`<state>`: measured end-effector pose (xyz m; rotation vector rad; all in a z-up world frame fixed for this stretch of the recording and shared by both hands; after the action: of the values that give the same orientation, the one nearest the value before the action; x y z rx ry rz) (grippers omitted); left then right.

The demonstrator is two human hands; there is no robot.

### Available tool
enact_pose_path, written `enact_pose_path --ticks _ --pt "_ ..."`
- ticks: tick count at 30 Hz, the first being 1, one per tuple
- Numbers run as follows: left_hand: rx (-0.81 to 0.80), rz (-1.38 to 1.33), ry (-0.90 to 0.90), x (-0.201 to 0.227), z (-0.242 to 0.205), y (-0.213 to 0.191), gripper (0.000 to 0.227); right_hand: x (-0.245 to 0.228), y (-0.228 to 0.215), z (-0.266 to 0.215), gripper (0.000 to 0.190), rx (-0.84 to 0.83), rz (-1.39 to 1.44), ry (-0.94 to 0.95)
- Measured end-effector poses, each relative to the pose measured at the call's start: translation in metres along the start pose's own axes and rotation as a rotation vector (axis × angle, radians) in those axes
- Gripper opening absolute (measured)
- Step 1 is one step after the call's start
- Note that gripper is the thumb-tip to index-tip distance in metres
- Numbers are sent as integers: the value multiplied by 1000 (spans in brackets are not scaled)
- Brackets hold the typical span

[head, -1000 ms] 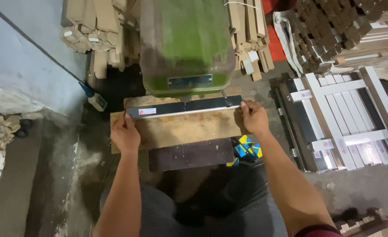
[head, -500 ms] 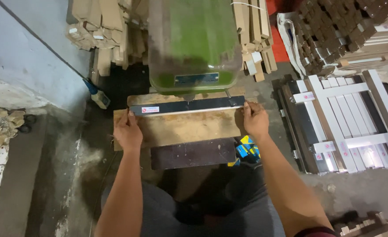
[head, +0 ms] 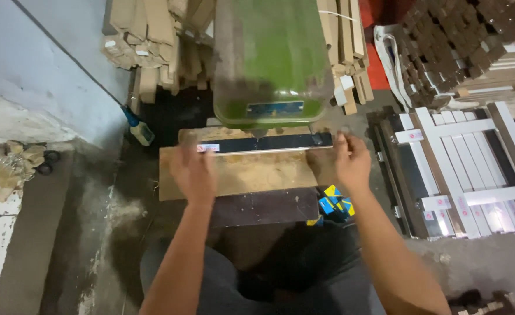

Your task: The person is processing white plastic strips by aligning them under an industrial press and then stacking them in a finished pile.

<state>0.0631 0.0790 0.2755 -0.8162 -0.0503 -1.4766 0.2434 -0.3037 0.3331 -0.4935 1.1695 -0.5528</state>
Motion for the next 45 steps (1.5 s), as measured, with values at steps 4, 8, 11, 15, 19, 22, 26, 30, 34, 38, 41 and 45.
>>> enact_pose_path --ticks 4,8,11,15,19,22,26,30,34,38,41,45 --pt "-374 8 206 79 5 22 46 -97 -32 1 47 -306 150 26" --pt "-443 -52 279 65 -14 54 34 -136 -35 4 26 -487 121 -38" --pt "-442 -73 347 46 -22 75 26 -123 -19 13 23 -527 81 15" --pt "-432 -84 400 33 -36 84 27 -81 32 19 33 -631 107 137" --pt "-347 -34 457 51 -24 72 23 -89 47 34 63 -679 -357 238" --pt "-345 -52 441 61 -16 64 21 -107 72 69 56 -636 -226 199" --pt "-336 -40 431 53 -24 71 22 -121 82 115 47 -540 -36 137" --pt "-336 -15 419 64 -9 64 18 -117 70 143 36 -400 239 43" --pt "-388 -4 452 89 6 39 22 -105 51 167 29 -257 500 -35" --pt "-344 32 480 92 3 36 19 -164 -3 117 17 -239 681 53" --pt "-350 70 477 93 8 38 12 -194 -42 87 41 -168 321 -331" --pt "-307 38 473 86 0 42 13 -186 -57 41 33 -135 291 -525"
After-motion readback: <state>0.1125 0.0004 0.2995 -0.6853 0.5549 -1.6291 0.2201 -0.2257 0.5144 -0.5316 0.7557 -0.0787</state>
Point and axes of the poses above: each hand's wrist, its own z-axis towards the middle knuckle, its own y-axis out of the palm, x = y × z, the point moved 7 cm from there along z, towards the middle knuckle, and after that the axes turned 9 degrees about -z, right-handed, at the moved point
